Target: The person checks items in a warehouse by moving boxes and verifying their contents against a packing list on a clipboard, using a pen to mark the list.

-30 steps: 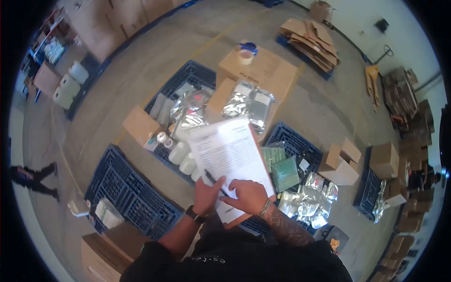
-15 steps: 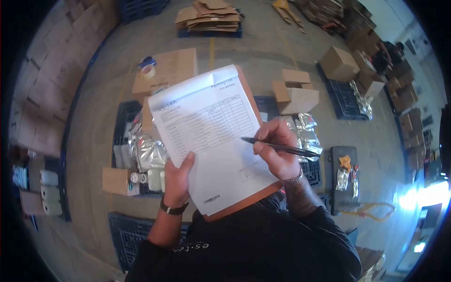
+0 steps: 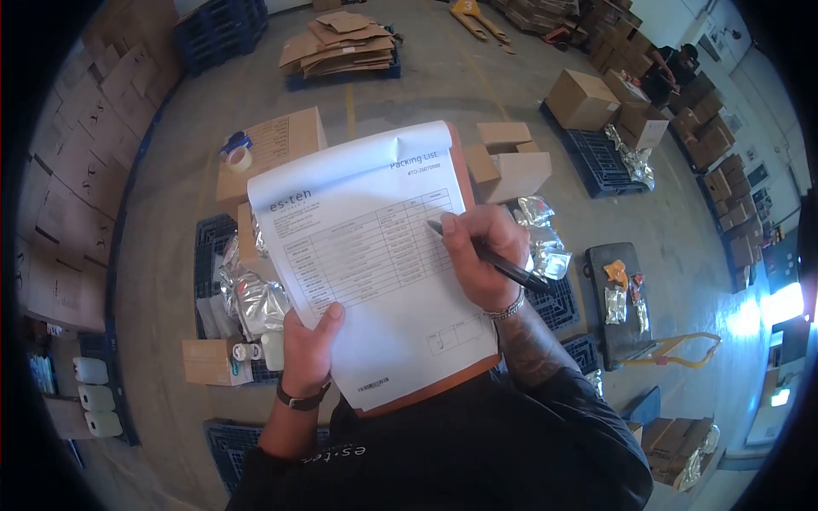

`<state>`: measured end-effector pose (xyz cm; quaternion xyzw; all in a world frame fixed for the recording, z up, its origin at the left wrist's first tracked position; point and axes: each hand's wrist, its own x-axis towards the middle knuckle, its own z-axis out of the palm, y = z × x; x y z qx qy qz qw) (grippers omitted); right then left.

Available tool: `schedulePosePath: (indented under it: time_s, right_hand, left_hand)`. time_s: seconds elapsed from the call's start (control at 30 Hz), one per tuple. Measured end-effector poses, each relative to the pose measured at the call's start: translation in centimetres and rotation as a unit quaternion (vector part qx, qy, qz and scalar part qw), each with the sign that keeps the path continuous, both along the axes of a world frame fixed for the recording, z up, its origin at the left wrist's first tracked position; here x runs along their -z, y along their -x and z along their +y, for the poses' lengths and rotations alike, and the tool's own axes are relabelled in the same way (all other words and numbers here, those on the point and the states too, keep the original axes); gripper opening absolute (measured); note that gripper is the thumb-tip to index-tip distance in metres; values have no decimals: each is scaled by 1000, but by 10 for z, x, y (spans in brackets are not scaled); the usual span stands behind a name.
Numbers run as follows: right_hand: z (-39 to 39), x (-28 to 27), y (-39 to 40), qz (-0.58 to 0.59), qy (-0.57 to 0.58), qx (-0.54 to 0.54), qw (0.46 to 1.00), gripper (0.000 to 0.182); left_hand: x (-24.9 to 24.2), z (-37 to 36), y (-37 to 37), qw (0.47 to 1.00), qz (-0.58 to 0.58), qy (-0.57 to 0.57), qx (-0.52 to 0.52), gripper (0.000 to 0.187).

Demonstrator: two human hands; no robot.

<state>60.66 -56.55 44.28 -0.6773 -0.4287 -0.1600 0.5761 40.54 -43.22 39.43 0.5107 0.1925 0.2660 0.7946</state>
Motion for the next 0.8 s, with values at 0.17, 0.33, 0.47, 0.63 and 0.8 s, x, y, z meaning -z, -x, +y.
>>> schedulePosePath:
  time_s: [0.17,0.33,0.47,0.63,0.8]
  right_hand:
    - [1,-4,0,-2,7,-7,1000,27]
    - [0,-7,0,-9,20,0,1000,25]
    - [-1,-1,-1,21,-46,27,998,24]
    - [-5,6,-3,88,-58,-3,994,24]
    - [-10,3,-2,124,-94,-40,987,21]
  left_hand:
    - [-4,-1,0,1000,-9,-6,-2,39]
    - [-3,0,0,1000,-11,-18,0,38]
    - [-5,0,-1,1000,-7,-24,-1,38]
    - [-7,0,-2,1000,-2,-24,7,35]
    - [-6,1,-3,999,5,-34,5,34]
